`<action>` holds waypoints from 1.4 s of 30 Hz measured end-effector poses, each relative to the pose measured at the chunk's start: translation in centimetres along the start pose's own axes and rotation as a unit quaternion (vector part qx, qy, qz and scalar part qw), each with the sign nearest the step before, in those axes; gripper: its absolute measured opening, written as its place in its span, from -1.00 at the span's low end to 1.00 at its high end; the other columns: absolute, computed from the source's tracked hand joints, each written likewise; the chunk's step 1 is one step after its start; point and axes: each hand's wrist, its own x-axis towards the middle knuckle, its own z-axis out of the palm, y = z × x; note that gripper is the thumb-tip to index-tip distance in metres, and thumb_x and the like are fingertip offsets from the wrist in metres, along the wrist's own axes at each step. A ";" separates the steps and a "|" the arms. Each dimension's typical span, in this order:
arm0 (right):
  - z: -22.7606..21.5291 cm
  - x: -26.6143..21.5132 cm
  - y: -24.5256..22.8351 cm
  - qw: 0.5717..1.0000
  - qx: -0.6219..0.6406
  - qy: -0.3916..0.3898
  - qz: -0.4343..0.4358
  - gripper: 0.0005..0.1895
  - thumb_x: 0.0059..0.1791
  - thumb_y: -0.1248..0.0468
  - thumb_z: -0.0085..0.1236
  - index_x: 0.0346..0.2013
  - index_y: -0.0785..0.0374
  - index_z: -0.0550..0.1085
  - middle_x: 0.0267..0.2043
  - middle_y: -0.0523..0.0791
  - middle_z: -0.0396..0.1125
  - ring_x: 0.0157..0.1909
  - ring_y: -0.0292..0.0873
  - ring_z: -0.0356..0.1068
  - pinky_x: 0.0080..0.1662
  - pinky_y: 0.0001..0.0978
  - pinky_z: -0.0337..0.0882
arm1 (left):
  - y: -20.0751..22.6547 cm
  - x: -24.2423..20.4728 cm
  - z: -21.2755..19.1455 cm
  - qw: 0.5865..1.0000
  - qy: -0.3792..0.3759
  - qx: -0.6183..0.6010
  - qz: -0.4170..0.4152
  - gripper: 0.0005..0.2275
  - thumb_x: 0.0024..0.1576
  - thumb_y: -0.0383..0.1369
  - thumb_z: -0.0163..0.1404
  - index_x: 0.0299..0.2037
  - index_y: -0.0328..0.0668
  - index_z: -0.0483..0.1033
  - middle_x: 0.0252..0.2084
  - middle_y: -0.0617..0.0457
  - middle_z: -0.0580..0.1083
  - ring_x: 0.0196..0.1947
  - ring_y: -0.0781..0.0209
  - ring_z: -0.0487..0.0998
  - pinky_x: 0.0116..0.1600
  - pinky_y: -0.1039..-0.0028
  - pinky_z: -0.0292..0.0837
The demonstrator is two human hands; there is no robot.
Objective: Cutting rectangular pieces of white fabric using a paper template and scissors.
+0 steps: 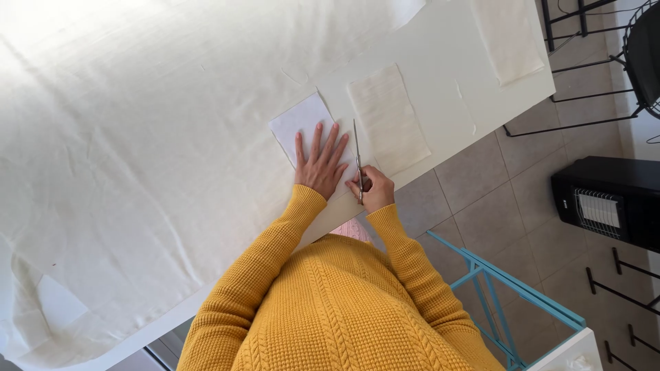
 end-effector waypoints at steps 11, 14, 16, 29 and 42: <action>-0.7 1.2 0.1 0.996 -0.037 -0.036 -0.066 -0.69 -0.16 0.36 0.44 -0.46 0.30 0.37 -0.59 -0.12 0.34 -0.66 -0.33 0.33 -0.56 -0.42 0.33 | 0.6 0.3 -0.5 0.998 0.049 0.014 -0.033 -0.49 0.25 -0.07 -0.14 0.40 -0.02 0.25 0.53 0.20 0.05 0.54 0.06 -0.08 0.41 -0.46 -0.37; -1.6 1.9 0.9 0.992 -0.011 -0.119 -0.027 -0.72 -0.13 0.33 0.40 -0.46 0.32 0.39 -0.63 -0.09 0.36 -0.67 -0.30 0.37 -0.55 -0.40 0.36 | 2.0 1.1 1.2 0.994 0.014 0.010 -0.108 -0.58 0.26 -0.14 -0.09 0.30 -0.01 0.37 0.50 0.16 0.12 0.54 0.08 -0.01 0.46 -0.46 -0.33; -3.1 3.3 -0.6 0.982 -0.005 -0.189 -0.013 -0.74 -0.12 0.33 0.39 -0.43 0.31 0.41 -0.61 -0.11 0.37 -0.65 -0.32 0.39 -0.54 -0.42 0.39 | 2.0 1.8 1.5 0.990 0.016 0.027 -0.139 -0.60 0.27 -0.14 -0.10 0.28 -0.03 0.38 0.50 0.11 0.13 0.53 0.08 0.02 0.45 -0.45 -0.32; -12.0 29.9 -10.7 0.731 -0.303 -0.603 -0.098 -0.67 -0.18 0.08 0.46 -0.44 0.21 0.50 -0.65 -0.23 0.30 -0.62 -0.43 0.29 -0.52 -0.51 0.34 | 2.9 2.5 0.4 0.977 -0.006 -0.030 -0.210 -0.40 0.25 -0.03 -0.23 0.45 -0.15 0.15 0.57 -0.12 -0.07 0.56 -0.11 -0.18 0.51 -0.20 -0.34; -4.8 36.2 -17.5 0.543 -0.483 -0.667 -0.163 -0.60 -0.26 -0.04 0.49 -0.53 0.18 0.52 -0.69 -0.23 0.26 -0.58 -0.35 0.18 -0.48 -0.42 0.23 | 2.8 2.2 -0.2 0.976 0.023 -0.013 -0.217 -0.37 0.30 0.00 -0.35 0.51 -0.15 -0.08 0.58 -0.02 -0.14 0.57 0.03 -0.21 0.54 -0.05 -0.41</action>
